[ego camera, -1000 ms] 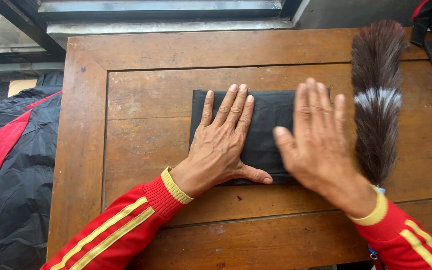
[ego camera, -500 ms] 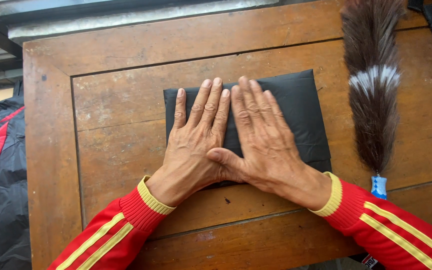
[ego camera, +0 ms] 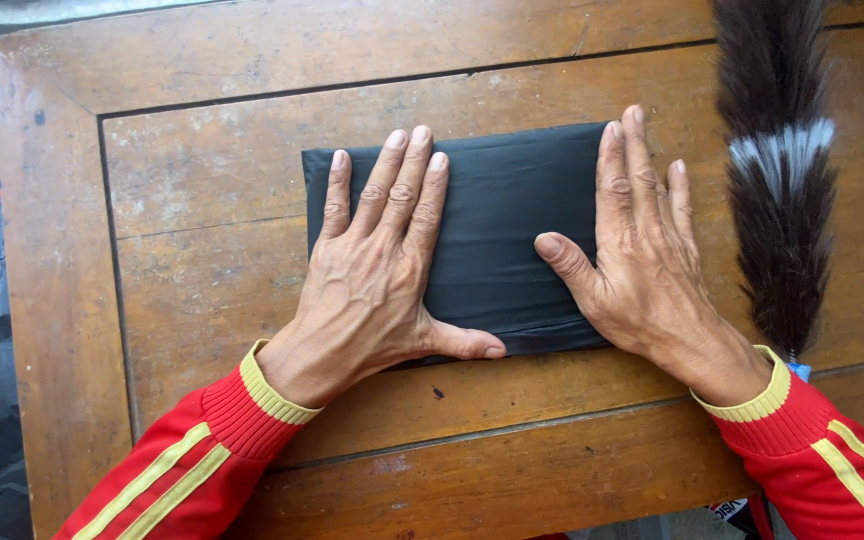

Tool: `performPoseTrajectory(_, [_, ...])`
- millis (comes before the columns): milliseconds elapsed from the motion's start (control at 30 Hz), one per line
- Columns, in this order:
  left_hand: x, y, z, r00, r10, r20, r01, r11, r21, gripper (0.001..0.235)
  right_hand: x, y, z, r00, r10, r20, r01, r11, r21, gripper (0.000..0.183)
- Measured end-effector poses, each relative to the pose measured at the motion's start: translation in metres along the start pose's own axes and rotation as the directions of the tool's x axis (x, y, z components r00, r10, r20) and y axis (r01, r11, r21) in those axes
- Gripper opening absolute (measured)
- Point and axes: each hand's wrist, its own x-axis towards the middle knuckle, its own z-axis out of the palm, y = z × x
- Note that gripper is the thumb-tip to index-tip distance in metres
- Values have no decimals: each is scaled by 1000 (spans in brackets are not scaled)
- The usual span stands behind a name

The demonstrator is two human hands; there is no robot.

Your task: The person uses a feather duster to clean a large piece of black and red fabric laid out on a wooden table. They brush the surface repeatedly, fold the fabric into a smaller rectangular shape, and continue dusting the folded item.

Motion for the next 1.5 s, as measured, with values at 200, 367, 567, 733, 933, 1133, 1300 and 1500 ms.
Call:
performPoseTrajectory(200, [-4,-5,-3,1000,-21,23,21,1000,11,140,0,-1,-2,1000,9,19,-9,1000,1,89])
performPoseTrajectory(367, [-4,-6,-1,1000,-9,-20,9,999,33,140,1,2,-3,999,-32,-26,31,999,-42,87])
performPoseTrajectory(567, [0,0,-9,996,87,-3,-87,996,22,123,-18,16,-48,981,-162,-110,145,979,-144,67])
performPoseTrajectory(733, [-6,30,0,908,416,-51,-418,908,-33,73,-99,78,-57,969,129,-212,-190,935,-300,56])
performPoseTrajectory(933, [-10,43,1,912,369,-180,-373,928,10,37,-134,106,-30,737,670,90,-521,647,-556,40])
performPoseTrajectory(1133, [-16,40,4,899,395,-187,-382,918,104,39,-116,148,-11,933,268,-239,-325,912,-249,11])
performPoseTrajectory(1300, [-17,39,9,901,367,-232,-370,928,30,38,-49,60,-57,963,-39,-265,28,999,-44,19])
performPoseTrajectory(1500, [-20,38,15,888,360,-287,-380,925,-16,40,0,17,-66,967,-239,83,245,966,-76,36])
